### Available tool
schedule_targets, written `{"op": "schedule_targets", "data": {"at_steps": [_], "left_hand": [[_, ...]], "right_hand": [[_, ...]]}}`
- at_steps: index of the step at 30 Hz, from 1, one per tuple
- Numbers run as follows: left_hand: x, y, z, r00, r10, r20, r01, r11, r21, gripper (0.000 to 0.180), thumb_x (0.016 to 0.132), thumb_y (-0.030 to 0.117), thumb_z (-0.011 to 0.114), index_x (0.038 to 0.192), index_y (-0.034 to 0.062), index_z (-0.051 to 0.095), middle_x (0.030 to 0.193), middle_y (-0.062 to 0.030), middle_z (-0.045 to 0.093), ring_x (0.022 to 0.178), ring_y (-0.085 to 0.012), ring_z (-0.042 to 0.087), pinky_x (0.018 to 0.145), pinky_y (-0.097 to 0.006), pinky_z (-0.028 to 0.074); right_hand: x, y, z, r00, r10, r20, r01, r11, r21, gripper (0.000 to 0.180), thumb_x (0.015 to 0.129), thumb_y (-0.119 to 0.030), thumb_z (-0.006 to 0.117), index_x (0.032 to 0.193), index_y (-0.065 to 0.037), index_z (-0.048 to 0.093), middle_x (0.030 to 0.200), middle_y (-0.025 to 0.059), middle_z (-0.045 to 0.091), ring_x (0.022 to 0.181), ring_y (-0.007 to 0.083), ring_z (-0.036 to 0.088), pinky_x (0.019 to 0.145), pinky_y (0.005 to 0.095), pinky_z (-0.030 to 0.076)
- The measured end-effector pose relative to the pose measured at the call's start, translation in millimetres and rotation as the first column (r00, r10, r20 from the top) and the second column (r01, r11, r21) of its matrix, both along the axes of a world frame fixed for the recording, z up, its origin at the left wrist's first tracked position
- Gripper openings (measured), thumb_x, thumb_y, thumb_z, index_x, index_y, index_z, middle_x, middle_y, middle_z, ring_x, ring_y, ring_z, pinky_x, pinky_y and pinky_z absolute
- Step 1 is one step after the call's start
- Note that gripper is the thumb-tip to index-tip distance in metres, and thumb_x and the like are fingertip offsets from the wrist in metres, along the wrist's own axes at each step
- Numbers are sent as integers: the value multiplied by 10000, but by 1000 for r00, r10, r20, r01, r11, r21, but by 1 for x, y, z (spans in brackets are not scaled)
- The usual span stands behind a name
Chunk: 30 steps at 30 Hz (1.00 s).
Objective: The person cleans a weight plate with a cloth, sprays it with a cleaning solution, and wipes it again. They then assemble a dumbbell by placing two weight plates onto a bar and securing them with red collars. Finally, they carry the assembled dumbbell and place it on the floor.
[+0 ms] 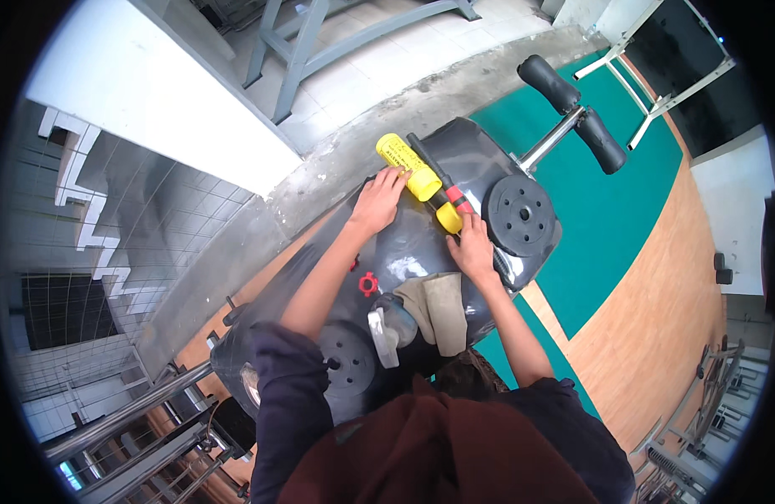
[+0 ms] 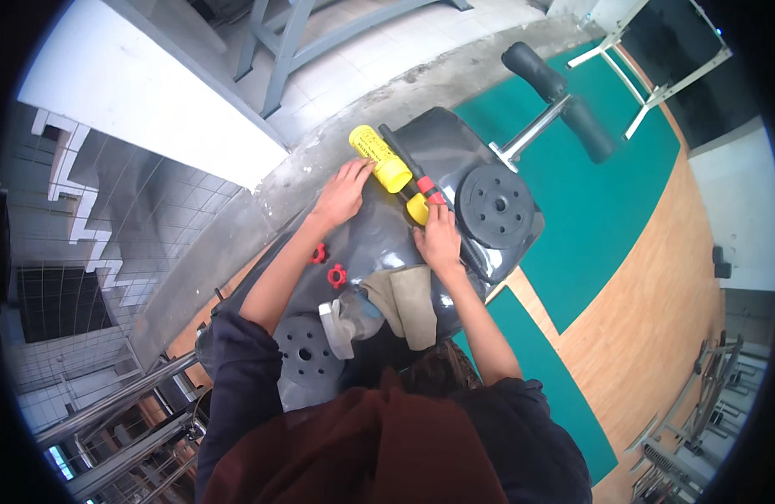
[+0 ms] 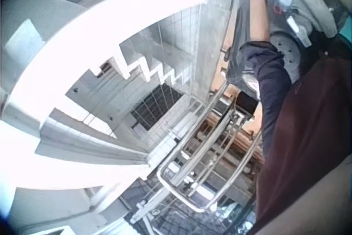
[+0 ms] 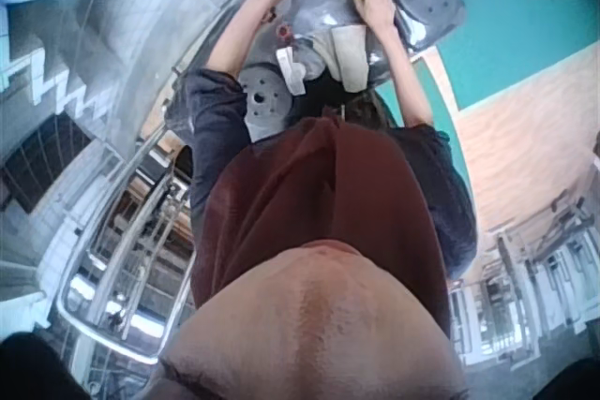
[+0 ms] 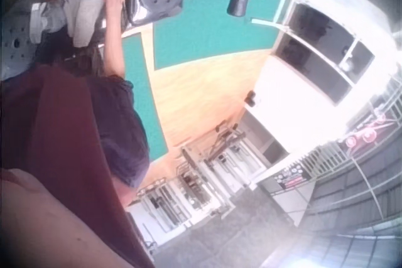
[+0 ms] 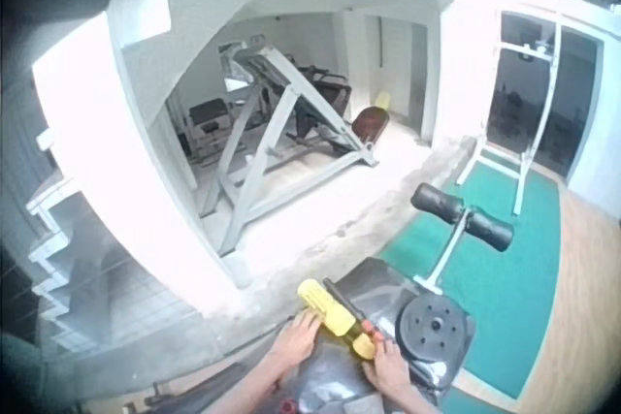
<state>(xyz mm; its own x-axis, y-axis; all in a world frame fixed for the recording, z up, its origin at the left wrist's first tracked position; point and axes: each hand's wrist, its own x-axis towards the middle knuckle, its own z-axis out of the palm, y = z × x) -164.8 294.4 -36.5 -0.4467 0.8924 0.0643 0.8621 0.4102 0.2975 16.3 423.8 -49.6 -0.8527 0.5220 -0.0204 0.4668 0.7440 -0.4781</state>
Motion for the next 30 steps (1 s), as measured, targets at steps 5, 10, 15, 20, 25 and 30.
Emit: {"op": "schedule_targets", "data": {"at_steps": [5, 10, 15, 20, 25, 30], "left_hand": [[-19, 43, -38, 941, -206, -269, 164, 972, -169, 672, 723, 10, 512, 1350, 119, 298, 1300, -71, 393, 1265, -216, 319, 996, -381, 310], [-24, 58, -58, 887, -246, -391, 137, 948, -286, 510, 801, 98, 443, 1302, 93, 345, 1279, -81, 416, 1252, -214, 337, 1019, -382, 281], [-36, 63, -56, 908, -299, -295, 242, 946, -215, 504, 752, 127, 563, 1223, 54, 400, 1284, -88, 414, 1222, -226, 373, 1039, -380, 269], [-38, 54, -30, 956, -289, -46, 284, 954, -93, 660, 590, 201, 748, 1166, 73, 453, 1263, -61, 432, 1220, -224, 375, 1062, -410, 239], [-12, 48, -5, 922, -340, 185, 321, 939, 125, 682, 552, 230, 760, 1165, 115, 483, 1198, -32, 467, 1173, -240, 419, 1060, -476, 223], [6, 51, 7, 833, -386, 396, 305, 918, 254, 690, 552, 247, 745, 1187, 128, 501, 1121, -57, 511, 1063, -252, 500, 980, -431, 334]], "right_hand": [[-16, 6, -38, 1000, -13, -25, 13, 1000, 9, 496, 676, -161, 695, 1079, 12, 465, 1054, 154, 468, 985, 327, 459, 805, 408, 451], [-14, 12, -49, 994, 28, -109, -21, 998, 63, 423, 688, -127, 674, 1022, 21, 460, 1136, 208, 381, 1013, 351, 426, 851, 402, 398], [-1, 10, -44, 968, -103, -229, 3, 917, -399, 413, 786, -194, 626, 1048, 55, 428, 1191, 237, 315, 1092, 398, 395, 892, 416, 393], [11, 11, -21, 971, -43, -234, -63, 901, -430, 489, 759, -201, 677, 1119, -29, 394, 1186, 196, 339, 1078, 360, 425, 903, 386, 387], [13, 32, 16, 983, 96, -156, -156, 888, -432, 569, 661, -151, 721, 1133, -85, 409, 1151, 178, 417, 1093, 334, 448, 882, 391, 407], [16, 41, 29, 962, -4, -271, -157, 808, -568, 743, 646, -62, 708, 1231, -96, 253, 1184, 147, 445, 1056, 280, 508, 892, 369, 415]]}}
